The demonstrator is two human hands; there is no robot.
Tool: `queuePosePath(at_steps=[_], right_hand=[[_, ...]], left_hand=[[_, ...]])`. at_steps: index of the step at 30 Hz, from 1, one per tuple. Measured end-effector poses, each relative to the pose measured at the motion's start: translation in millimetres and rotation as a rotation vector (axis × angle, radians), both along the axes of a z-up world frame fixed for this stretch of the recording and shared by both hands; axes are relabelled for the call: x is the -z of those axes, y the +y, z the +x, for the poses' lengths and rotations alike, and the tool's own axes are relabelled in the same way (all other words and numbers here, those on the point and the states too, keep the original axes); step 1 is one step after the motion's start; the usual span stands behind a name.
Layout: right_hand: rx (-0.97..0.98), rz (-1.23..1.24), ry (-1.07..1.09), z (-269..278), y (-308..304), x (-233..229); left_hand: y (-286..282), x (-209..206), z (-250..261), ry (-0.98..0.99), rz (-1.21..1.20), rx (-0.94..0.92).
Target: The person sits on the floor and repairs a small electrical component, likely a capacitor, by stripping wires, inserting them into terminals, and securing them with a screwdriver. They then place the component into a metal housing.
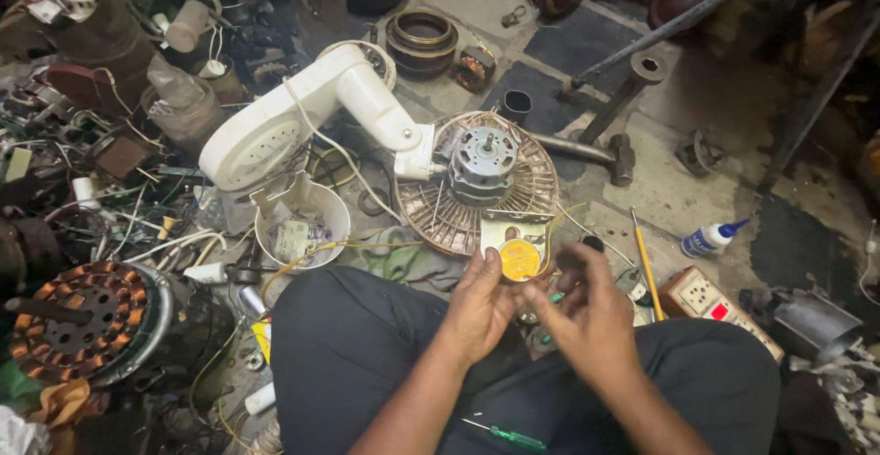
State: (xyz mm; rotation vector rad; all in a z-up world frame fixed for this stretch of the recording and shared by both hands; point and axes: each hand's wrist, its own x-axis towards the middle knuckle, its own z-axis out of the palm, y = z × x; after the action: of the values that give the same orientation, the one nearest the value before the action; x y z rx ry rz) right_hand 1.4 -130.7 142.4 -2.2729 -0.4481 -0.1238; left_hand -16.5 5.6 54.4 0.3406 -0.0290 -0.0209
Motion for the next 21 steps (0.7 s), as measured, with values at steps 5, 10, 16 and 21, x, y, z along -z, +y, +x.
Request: queuePosePath(at_steps=[5,10,16,21], right_hand=[[-0.213,-0.349,-0.193,6,-18,-13],[-0.165,-0.239,-0.221,14,-7,-11],[-0.096,-0.236,-0.248,13,0,-7],[-0.089,-0.278,-0.146,15,2,-12]], left_hand=[[-9,2,-3,-0.044,0.013,0.041],[-9,2,-4,0.035,-0.110,0.056],[-8,9,-5,0.035,-0.016,0.031],[-2,7,-6,0.068,0.035,0.006]])
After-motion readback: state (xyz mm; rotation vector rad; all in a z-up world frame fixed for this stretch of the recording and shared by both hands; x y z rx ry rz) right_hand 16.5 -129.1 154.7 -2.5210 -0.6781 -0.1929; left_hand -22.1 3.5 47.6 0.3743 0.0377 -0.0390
